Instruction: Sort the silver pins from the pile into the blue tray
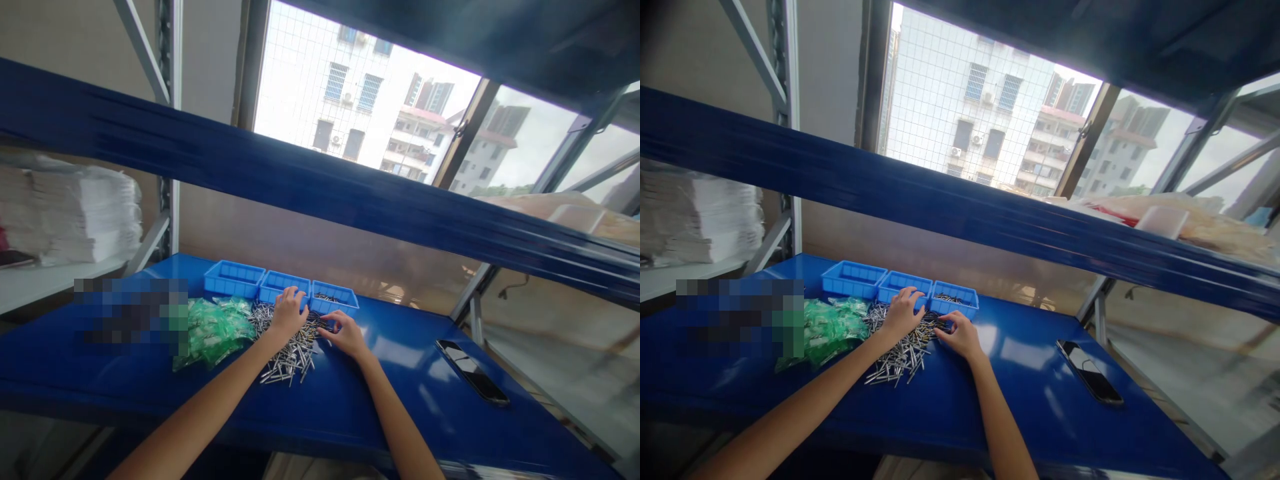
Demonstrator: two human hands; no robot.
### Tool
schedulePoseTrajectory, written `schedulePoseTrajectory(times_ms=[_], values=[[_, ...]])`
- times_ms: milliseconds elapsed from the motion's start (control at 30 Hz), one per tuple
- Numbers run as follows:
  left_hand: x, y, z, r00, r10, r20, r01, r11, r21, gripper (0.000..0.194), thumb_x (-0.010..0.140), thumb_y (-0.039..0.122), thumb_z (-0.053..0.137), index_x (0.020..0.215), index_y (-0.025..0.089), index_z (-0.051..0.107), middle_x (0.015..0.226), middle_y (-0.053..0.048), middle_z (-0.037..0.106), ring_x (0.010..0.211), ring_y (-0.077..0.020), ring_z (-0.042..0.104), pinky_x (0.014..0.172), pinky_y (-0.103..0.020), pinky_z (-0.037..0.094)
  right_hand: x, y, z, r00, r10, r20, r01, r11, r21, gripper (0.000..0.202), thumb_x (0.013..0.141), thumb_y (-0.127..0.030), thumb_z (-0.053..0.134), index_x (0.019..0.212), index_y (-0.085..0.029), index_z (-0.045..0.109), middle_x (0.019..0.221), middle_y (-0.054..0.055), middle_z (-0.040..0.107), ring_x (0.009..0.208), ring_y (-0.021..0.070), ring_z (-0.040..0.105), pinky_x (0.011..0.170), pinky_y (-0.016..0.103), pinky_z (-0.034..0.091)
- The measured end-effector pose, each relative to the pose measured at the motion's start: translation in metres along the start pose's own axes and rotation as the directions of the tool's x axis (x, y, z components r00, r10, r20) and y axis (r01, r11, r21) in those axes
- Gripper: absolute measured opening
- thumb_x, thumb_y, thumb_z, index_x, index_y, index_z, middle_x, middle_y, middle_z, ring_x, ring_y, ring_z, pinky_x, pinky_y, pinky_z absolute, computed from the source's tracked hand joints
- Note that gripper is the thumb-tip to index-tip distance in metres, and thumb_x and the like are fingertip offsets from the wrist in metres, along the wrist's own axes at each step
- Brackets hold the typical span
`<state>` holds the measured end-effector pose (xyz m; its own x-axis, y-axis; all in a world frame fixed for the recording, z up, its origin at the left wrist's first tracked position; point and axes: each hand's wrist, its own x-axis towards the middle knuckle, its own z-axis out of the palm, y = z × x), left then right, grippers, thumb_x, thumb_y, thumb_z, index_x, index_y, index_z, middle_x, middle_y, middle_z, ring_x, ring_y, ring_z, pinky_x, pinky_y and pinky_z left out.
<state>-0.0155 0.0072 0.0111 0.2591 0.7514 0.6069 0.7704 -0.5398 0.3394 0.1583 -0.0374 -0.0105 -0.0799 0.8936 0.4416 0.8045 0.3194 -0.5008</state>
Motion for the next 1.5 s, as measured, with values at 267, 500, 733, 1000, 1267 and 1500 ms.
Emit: schedulePoseTrajectory(times_ms=[267,500,733,1000,1267,1500], values=[[0.000,0.000,-0.001,0.999,-0.028,0.028,0.026,0.997,0.068,0.014,0.074,0.022,0.049,0.081,0.014,0.059,0.101,-0.012,0.053,0.105,-0.0253,0.044,0.091,-0.040,0.034,0.000,0.002,-0.002,1.000,0.025,0.019,-0.025,1.000,-0.007,0.029,0.067,-0.042,0.062,0.085,-0.019,0.068,0.077,0.003,0.061,0.052,0.0089,0.047,0.050,0.022,0.040],[-0.001,-0.004,0.001,0.990,-0.109,0.087,0.101,0.991,0.085,0.020,0.074,0.022,0.047,0.089,0.013,0.058,0.107,-0.015,0.051,0.113,-0.0310,0.038,0.095,-0.048,0.029,-0.001,0.004,-0.002,0.998,0.048,0.034,-0.046,0.998,-0.040,0.028,0.068,-0.043,0.060,0.084,-0.021,0.068,0.075,0.002,0.063,0.054,0.0107,0.049,0.054,0.023,0.042],[0.001,-0.004,-0.002,0.993,-0.088,0.080,0.084,0.995,0.050,0.018,0.072,0.023,0.050,0.086,0.014,0.058,0.101,-0.013,0.052,0.107,-0.0287,0.041,0.093,-0.044,0.033,-0.001,0.001,-0.005,0.998,0.039,0.050,-0.037,0.998,-0.042,0.026,0.070,-0.041,0.058,0.085,-0.022,0.068,0.077,0.002,0.065,0.058,0.0120,0.052,0.055,0.023,0.041],[0.002,-0.007,-0.002,0.996,-0.050,0.074,0.045,0.996,0.071,0.016,0.072,0.024,0.051,0.085,0.015,0.056,0.096,-0.011,0.052,0.101,-0.0245,0.043,0.089,-0.038,0.037,-0.002,-0.001,-0.006,0.997,0.047,0.057,-0.046,0.999,-0.020,0.030,0.070,-0.043,0.058,0.089,-0.022,0.067,0.080,0.002,0.066,0.062,0.0125,0.053,0.056,0.023,0.042],[0.003,-0.012,0.001,0.997,-0.030,0.070,0.026,0.998,0.061,0.018,0.070,0.026,0.053,0.085,0.015,0.056,0.097,-0.010,0.051,0.102,-0.0242,0.043,0.092,-0.037,0.036,-0.002,-0.005,-0.007,0.994,0.075,0.084,-0.072,0.996,-0.043,0.040,0.065,-0.052,0.061,0.090,-0.023,0.067,0.082,0.003,0.065,0.060,0.0119,0.051,0.054,0.023,0.040],[0.003,-0.016,0.004,0.997,-0.024,0.079,0.022,0.999,0.027,0.023,0.070,0.027,0.053,0.088,0.014,0.056,0.099,-0.011,0.049,0.104,-0.0243,0.041,0.094,-0.036,0.034,-0.002,-0.005,-0.007,0.993,0.084,0.084,-0.080,0.996,-0.049,0.038,0.064,-0.052,0.062,0.089,-0.023,0.068,0.078,0.003,0.066,0.062,0.0132,0.053,0.055,0.024,0.041]])
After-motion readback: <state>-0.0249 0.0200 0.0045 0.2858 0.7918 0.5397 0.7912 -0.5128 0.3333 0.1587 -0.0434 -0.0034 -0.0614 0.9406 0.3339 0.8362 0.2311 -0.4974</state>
